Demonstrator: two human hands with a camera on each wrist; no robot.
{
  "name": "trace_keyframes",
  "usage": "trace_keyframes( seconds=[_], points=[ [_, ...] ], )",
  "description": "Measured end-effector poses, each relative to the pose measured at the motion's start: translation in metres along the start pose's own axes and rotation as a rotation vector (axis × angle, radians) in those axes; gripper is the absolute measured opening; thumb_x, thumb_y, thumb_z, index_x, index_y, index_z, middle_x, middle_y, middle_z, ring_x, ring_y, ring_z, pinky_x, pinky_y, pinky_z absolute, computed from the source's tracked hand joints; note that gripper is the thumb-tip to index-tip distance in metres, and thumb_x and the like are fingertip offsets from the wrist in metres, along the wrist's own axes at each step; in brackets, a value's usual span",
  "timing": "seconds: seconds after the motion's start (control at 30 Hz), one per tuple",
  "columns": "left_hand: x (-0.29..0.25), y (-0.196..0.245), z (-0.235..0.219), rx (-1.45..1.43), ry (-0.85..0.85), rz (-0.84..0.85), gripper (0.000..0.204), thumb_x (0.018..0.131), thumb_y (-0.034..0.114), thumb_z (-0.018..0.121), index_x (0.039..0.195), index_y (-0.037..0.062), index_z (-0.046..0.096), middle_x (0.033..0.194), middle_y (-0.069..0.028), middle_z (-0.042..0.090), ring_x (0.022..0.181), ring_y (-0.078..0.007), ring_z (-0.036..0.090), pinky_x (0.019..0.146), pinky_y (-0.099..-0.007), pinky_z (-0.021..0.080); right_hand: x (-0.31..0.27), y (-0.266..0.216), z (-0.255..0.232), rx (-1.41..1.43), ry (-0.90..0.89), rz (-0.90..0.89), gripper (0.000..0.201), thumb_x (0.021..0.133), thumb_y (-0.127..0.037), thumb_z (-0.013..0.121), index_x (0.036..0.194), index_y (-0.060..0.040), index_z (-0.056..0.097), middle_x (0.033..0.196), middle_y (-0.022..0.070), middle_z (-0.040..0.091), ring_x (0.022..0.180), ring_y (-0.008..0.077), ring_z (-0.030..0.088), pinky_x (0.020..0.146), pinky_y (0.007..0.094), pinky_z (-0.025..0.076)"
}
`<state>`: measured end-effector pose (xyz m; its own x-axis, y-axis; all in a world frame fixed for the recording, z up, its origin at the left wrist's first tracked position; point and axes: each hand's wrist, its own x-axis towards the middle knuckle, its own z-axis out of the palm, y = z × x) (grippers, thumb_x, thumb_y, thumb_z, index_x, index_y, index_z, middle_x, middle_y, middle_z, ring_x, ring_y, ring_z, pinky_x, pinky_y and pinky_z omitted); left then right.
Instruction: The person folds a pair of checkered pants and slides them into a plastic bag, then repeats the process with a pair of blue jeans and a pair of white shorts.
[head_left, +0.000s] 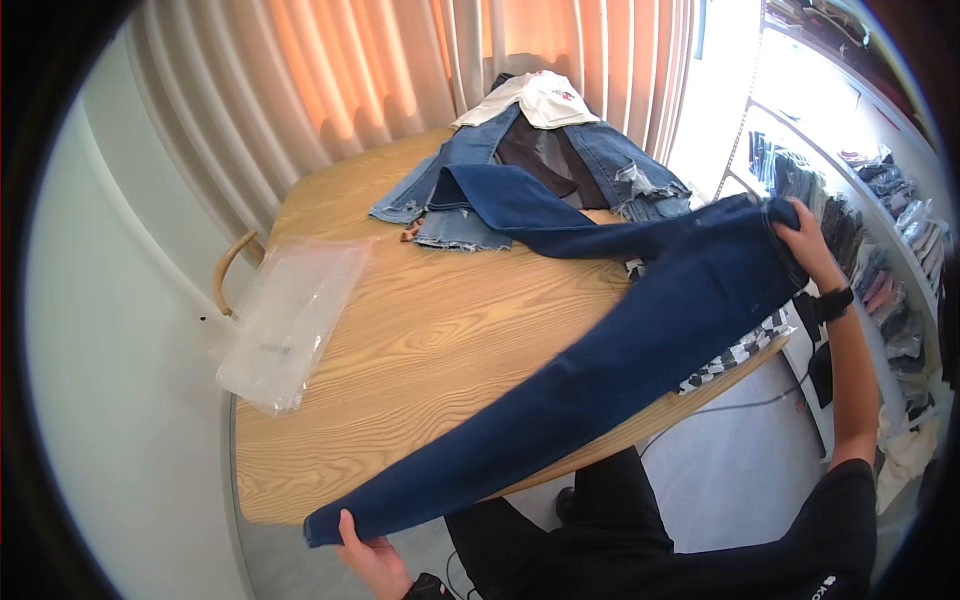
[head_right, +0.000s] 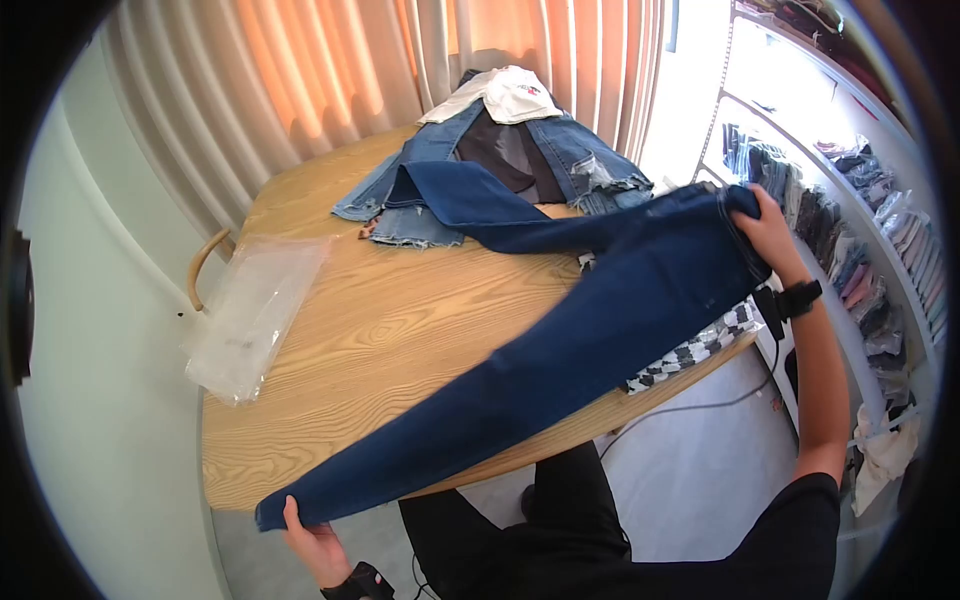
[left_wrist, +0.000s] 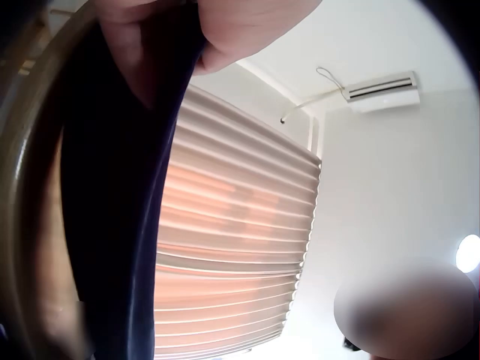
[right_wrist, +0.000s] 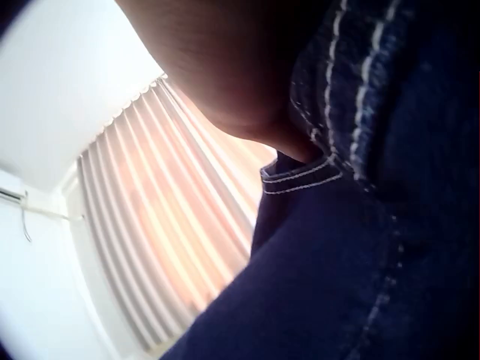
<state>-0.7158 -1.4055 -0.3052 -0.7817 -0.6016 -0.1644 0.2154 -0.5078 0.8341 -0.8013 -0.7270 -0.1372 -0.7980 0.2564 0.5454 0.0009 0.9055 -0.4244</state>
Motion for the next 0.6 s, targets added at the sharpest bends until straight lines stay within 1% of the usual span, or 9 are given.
trace_keyframes(
  seconds=[0.03,0.07,0.1,0.17,0.2,0.27,0.4,0.5,0.6],
  points=[
    [0.001,-0.002,0.001,0.002,-0.003,-0.008,0.032,0.092,0.016,0.06,0.121,0.0022,0.054,0.119,-0.007,0.061,0.107,-0.018,0.059,0.086,-0.0319,0.051,-0.014,0.03,-0.002,-0.042,-0.013,0.065,0.035,0.078,-0.01,0.064,0.11,0.0011,0.057,0.093,0.0132,0.064,0.086,0.0214,0.061,0.079,0.0314,0.049],
    [0.002,-0.003,0.003,0.138,-0.005,-0.021,0.036,0.092,0.011,0.058,0.126,0.002,0.049,0.121,-0.0084,0.058,0.106,-0.018,0.059,0.085,-0.0301,0.051,-0.026,0.026,-0.009,-0.096,-0.204,0.333,0.041,0.076,-0.013,0.066,0.114,0.0005,0.056,0.095,0.0155,0.064,0.09,0.0238,0.063,0.082,0.0325,0.048],
    [0.004,-0.004,0.004,0.276,-0.007,-0.032,0.041,0.092,0.007,0.057,0.131,0.0018,0.045,0.122,-0.0097,0.056,0.105,-0.018,0.059,0.085,-0.0282,0.051,-0.038,0.056,-0.01,-0.27,-0.343,0.447,0.048,0.075,-0.018,0.068,0.118,-0.0012,0.057,0.099,0.0193,0.064,0.097,0.0294,0.063,0.088,0.0353,0.048],
    [0.013,-0.014,0.001,0.251,-0.022,-0.02,0.048,0.09,0.001,0.058,0.135,0.0027,0.04,0.122,-0.0096,0.056,0.103,-0.0186,0.058,0.085,-0.0276,0.049,-0.054,0.072,-0.006,-0.512,-0.668,0.567,0.058,0.073,-0.021,0.068,0.127,-0.0038,0.052,0.113,0.0211,0.059,0.111,0.0321,0.056,0.097,0.0374,0.043],
    [0.022,-0.019,-0.003,0.35,-0.031,0.045,0.05,0.09,0.002,0.06,0.136,0.004,0.04,0.123,-0.0095,0.055,0.104,-0.0187,0.058,0.086,-0.0303,0.049,-0.06,0.058,0.0,-0.512,-0.67,0.566,0.058,0.073,-0.021,0.068,0.127,-0.0038,0.052,0.113,0.0211,0.059,0.111,0.0321,0.056,0.097,0.0374,0.043],
    [0.031,-0.02,-0.002,0.446,-0.037,0.114,0.052,0.089,0.002,0.061,0.136,0.0054,0.039,0.123,-0.0093,0.054,0.105,-0.0189,0.057,0.087,-0.033,0.049,-0.063,0.0,0.024,-0.826,-0.487,0.406,0.066,0.074,-0.024,0.071,0.132,-0.0039,0.048,0.122,0.0219,0.055,0.12,0.0334,0.051,0.102,0.0391,0.04],
    [0.046,-0.016,0.013,0.437,-0.023,0.197,0.06,0.09,-0.002,0.059,0.143,0.0037,0.03,0.129,-0.0132,0.048,0.113,-0.0201,0.049,0.099,-0.0323,0.039,-0.029,-0.086,0.068,-0.18,-0.616,-0.032,0.065,0.076,-0.027,0.072,0.131,-0.0021,0.048,0.12,0.0206,0.056,0.117,0.0336,0.051,0.103,0.0397,0.039],
    [0.043,-0.007,0.026,0.433,-0.031,0.32,0.059,0.09,0.0,0.059,0.142,0.0021,0.032,0.127,-0.0133,0.049,0.114,-0.0211,0.049,0.101,-0.0332,0.038,-0.002,-0.139,0.131,-0.125,-0.667,-0.31,0.06,0.076,-0.026,0.072,0.127,-0.0021,0.051,0.115,0.0184,0.058,0.114,0.0318,0.053,0.1,0.0389,0.041],
    [0.032,0.024,0.035,-0.003,-0.205,0.246,0.045,0.087,0.001,0.055,0.131,0.0019,0.045,0.118,-0.0113,0.055,0.108,-0.0211,0.054,0.095,-0.0342,0.044,0.027,-0.151,0.212,-0.087,-0.719,-0.336,0.058,0.073,-0.02,0.068,0.126,-0.0026,0.05,0.117,0.0194,0.057,0.115,0.0347,0.052,0.1,0.0398,0.041]
  ],
)
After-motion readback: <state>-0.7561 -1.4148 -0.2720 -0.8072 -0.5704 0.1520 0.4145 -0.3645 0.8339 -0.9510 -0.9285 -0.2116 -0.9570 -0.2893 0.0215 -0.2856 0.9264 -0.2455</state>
